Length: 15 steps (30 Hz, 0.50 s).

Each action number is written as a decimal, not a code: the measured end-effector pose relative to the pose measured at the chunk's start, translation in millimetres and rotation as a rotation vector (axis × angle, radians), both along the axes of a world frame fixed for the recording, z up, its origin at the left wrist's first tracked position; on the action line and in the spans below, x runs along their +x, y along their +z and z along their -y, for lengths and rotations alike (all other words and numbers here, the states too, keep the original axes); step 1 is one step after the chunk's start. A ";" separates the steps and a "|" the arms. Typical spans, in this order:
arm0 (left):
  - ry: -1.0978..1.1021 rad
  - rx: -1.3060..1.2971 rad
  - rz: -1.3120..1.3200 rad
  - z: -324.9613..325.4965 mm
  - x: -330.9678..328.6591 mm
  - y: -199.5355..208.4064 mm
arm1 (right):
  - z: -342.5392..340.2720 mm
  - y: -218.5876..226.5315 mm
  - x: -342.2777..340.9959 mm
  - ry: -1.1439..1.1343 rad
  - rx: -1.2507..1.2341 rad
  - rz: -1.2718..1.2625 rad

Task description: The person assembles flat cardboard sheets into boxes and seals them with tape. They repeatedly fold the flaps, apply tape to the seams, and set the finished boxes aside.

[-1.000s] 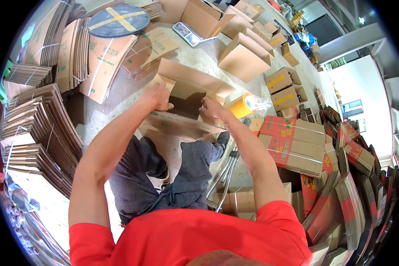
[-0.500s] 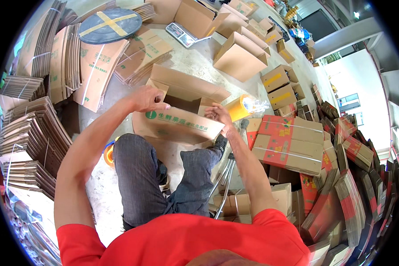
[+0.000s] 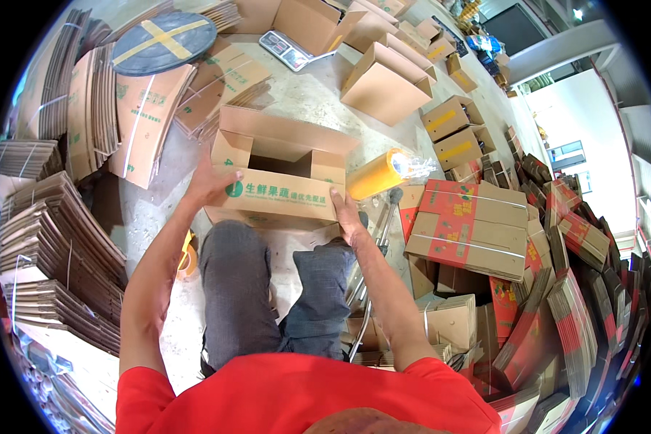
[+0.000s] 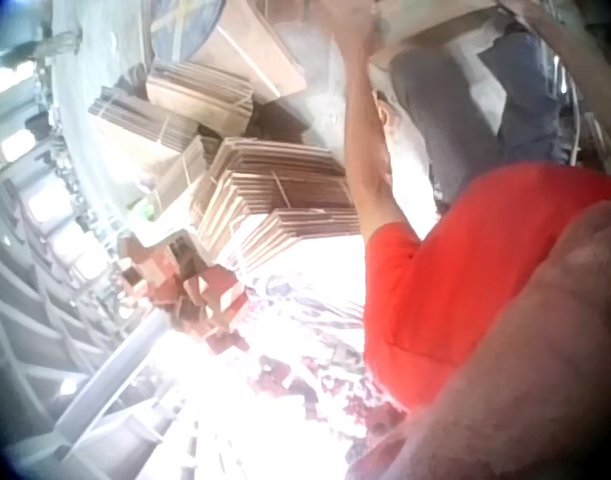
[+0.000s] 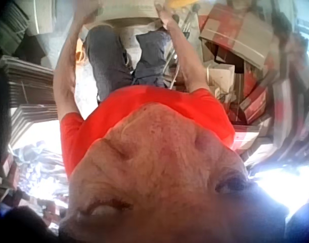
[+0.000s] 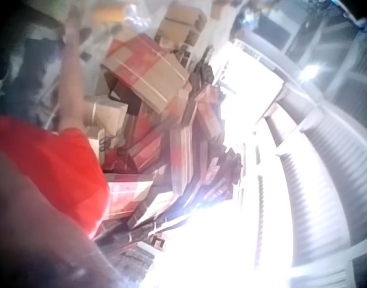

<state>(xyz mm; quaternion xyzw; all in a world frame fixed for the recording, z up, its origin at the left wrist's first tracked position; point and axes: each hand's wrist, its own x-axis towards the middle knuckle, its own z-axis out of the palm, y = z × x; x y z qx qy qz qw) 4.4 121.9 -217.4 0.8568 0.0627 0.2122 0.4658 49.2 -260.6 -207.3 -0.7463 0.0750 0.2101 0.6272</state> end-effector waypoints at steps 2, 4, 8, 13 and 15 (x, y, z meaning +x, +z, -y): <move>-0.244 -0.444 -0.263 -7.0 -13.2 4.2 | -3.0 -5.0 0.4 -0.016 -0.032 0.074; -0.225 -0.548 -0.315 -3.6 -20.1 13.0 | -4.6 -1.8 -0.8 -0.031 0.108 -0.011; -0.258 -0.484 -0.217 -10.1 -31.9 27.0 | -9.7 -0.5 -12.4 0.009 0.177 0.066; -0.177 -0.428 -0.280 -15.5 -49.9 17.3 | -22.4 -13.6 -8.2 0.057 0.000 0.105; -0.151 -0.305 -0.245 -19.4 -44.8 4.4 | -32.2 20.1 1.7 0.047 0.074 -0.037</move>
